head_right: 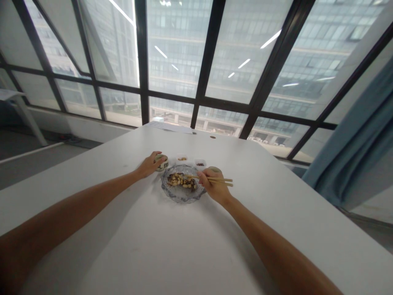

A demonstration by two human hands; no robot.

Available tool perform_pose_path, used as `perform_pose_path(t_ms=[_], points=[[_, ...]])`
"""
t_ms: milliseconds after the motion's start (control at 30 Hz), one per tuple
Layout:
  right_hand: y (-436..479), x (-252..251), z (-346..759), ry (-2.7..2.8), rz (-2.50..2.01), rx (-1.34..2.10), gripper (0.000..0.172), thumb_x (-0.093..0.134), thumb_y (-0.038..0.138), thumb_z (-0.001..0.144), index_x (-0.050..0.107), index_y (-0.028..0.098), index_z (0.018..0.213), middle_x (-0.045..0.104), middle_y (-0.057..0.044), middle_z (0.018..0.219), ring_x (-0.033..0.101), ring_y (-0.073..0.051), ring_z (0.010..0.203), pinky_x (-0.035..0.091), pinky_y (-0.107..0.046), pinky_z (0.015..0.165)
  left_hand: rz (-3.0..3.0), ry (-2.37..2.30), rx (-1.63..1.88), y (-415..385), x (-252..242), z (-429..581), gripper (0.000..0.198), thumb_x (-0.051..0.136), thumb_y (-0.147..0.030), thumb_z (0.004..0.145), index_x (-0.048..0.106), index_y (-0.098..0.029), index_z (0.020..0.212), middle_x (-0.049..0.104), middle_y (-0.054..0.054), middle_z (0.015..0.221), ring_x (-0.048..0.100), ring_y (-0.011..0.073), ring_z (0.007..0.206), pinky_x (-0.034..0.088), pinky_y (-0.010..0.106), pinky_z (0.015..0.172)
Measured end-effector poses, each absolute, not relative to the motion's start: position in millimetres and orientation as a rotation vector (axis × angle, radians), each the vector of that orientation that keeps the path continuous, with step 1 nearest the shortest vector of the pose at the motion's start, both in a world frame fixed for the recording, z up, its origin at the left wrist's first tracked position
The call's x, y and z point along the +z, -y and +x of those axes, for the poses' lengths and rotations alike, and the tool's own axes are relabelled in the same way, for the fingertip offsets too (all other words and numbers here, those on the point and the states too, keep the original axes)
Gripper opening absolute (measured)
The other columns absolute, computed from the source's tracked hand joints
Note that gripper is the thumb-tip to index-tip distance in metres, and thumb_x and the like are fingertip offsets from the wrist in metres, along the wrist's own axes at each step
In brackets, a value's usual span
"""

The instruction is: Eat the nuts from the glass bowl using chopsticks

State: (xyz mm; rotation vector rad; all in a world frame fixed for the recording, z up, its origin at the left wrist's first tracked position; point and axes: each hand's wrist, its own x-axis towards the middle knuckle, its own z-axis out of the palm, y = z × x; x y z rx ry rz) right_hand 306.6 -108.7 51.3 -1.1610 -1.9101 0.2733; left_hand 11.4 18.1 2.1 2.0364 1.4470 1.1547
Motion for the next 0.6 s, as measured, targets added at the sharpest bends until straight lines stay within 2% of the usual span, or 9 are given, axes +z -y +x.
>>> perform_pose_path(t_ms=[400, 600], points=[[110.6, 50.1, 304.6, 1.916, -1.133, 0.132, 0.044, 0.052, 0.051, 0.095, 0.063, 0.022, 0.065, 0.064, -0.004, 0.063, 0.060, -0.018, 0.062, 0.046, -0.030, 0.060, 2.045, -1.472, 1.130, -16.5, 3.2, 12.4, 0.062, 0.049, -0.062, 0.090, 0.051, -0.016, 0.132, 0.073, 0.012, 0.102, 0.069, 0.0239, 0.088, 0.055, 0.041, 0.087], [109.5, 46.7, 303.7, 1.913, -1.163, 0.174, 0.043, 0.053, 0.055, 0.094, 0.065, 0.022, 0.069, 0.066, -0.003, 0.063, 0.060, -0.018, 0.060, 0.045, -0.030, 0.059, 2.026, -1.461, 1.146, -17.3, 1.6, 11.8, 0.059, 0.051, -0.061, 0.090, 0.052, -0.018, 0.131, 0.073, 0.010, 0.096, 0.068, 0.0233, 0.087, 0.054, 0.041, 0.088]])
